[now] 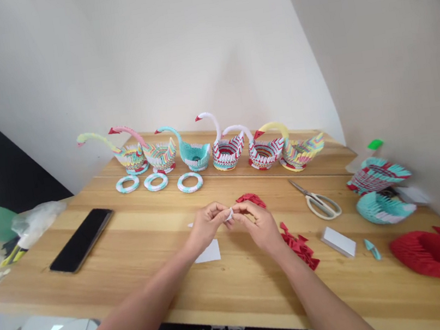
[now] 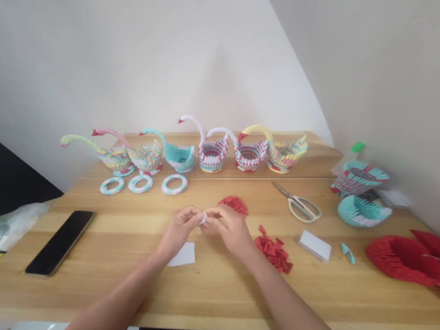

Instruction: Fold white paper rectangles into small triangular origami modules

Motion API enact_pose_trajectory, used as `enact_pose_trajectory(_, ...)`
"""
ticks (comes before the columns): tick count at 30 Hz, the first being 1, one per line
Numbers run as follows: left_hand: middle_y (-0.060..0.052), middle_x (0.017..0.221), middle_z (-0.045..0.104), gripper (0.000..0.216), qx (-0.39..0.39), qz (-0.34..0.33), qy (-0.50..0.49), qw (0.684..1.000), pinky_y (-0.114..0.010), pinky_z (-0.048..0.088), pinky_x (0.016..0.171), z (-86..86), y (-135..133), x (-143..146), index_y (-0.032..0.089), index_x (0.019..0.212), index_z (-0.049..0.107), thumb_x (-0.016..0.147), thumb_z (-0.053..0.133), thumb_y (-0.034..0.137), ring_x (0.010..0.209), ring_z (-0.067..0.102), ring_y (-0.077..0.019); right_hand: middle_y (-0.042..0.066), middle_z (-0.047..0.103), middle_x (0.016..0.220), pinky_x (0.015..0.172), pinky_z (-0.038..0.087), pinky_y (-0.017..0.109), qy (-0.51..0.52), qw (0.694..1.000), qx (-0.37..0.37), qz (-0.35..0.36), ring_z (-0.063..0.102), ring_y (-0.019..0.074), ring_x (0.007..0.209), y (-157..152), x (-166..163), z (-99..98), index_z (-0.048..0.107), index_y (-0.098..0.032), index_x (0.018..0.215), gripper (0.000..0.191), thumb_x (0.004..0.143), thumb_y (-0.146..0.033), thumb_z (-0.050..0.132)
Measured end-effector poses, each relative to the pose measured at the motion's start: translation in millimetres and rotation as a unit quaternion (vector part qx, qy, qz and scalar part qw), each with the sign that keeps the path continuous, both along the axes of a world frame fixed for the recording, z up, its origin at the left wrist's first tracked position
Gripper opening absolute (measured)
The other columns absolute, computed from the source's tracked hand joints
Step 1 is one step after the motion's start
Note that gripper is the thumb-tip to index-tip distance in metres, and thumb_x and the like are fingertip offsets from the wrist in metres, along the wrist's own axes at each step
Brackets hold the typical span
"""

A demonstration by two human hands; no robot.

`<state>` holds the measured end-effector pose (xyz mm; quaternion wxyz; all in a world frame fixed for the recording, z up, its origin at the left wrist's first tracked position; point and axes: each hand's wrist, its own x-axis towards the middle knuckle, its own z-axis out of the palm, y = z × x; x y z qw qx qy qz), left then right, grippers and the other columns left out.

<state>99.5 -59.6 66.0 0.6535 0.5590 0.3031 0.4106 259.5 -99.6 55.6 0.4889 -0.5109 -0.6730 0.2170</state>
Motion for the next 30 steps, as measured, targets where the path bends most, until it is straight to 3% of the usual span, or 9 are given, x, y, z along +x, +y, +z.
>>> enact_pose_trajectory(10, 0.001, 0.06, 0.059, 0.019, 0.117, 0.055, 0.096, 0.987, -0.021, 0.04, 0.059, -0.5, -2, -4, 0.014, 0.068, 0.06, 0.077, 0.062, 0.031, 0.058, 0.053, -0.01, 0.003, 0.071, 0.085, 0.074, 0.049, 0.031, 0.024, 0.999, 0.039, 0.023, 0.064, 0.0179, 0.078, 0, -4, 1.2, 0.073, -0.025, 0.092, 0.016, 0.085, -0.019, 0.059)
enact_pose_trajectory(17, -0.001, 0.062, 0.063, 0.026, 0.033, -0.016, 0.023, 0.999, -0.024, 0.044, 0.064, 6.1, 2, -6, 0.013, 0.068, 0.063, 0.076, 0.064, 0.038, 0.06, 0.057, -0.0118, 0.002, 0.07, 0.086, 0.075, 0.048, 0.03, 0.056, 0.998, 0.028, 0.019, 0.063, 0.017, 0.08, 1, -2, -3.2, 0.073, -0.027, 0.096, 0.019, 0.085, -0.019, 0.061)
enact_pose_trajectory(22, -0.002, 0.062, 0.063, 0.027, 0.027, -0.027, 0.018, 0.999, -0.025, 0.045, 0.066, 4.9, 3, -7, 0.013, 0.068, 0.063, 0.077, 0.064, 0.038, 0.061, 0.057, -0.012, 0.003, 0.07, 0.085, 0.073, 0.048, 0.029, 0.073, 0.997, 0.009, 0.013, 0.063, 0.0171, 0.079, 0, -3, -4.6, 0.074, -0.027, 0.097, 0.018, 0.084, -0.022, 0.061)
enact_pose_trajectory(26, -0.001, 0.063, 0.062, 0.022, 0.065, -0.013, 0.043, 0.997, -0.024, 0.044, 0.063, -1.7, 3, -5, 0.013, 0.07, 0.062, 0.078, 0.061, 0.034, 0.06, 0.056, -0.0117, 0.003, 0.069, 0.08, 0.069, 0.049, 0.029, 0.101, 0.995, -0.003, 0.007, 0.063, 0.0166, 0.075, 1, -4, -7.3, 0.074, -0.025, 0.091, 0.014, 0.082, -0.024, 0.063)
enact_pose_trajectory(30, 0.0, 0.065, 0.062, 0.014, 0.144, 0.043, 0.114, 0.982, -0.022, 0.042, 0.06, -4.6, 2, -5, 0.014, 0.07, 0.062, 0.078, 0.06, 0.026, 0.061, 0.056, -0.0112, 0.003, 0.069, 0.08, 0.07, 0.049, 0.03, 0.067, 0.997, 0.032, -0.002, 0.063, 0.0169, 0.075, 1, -3, -7.1, 0.074, -0.025, 0.088, 0.012, 0.082, -0.024, 0.064)
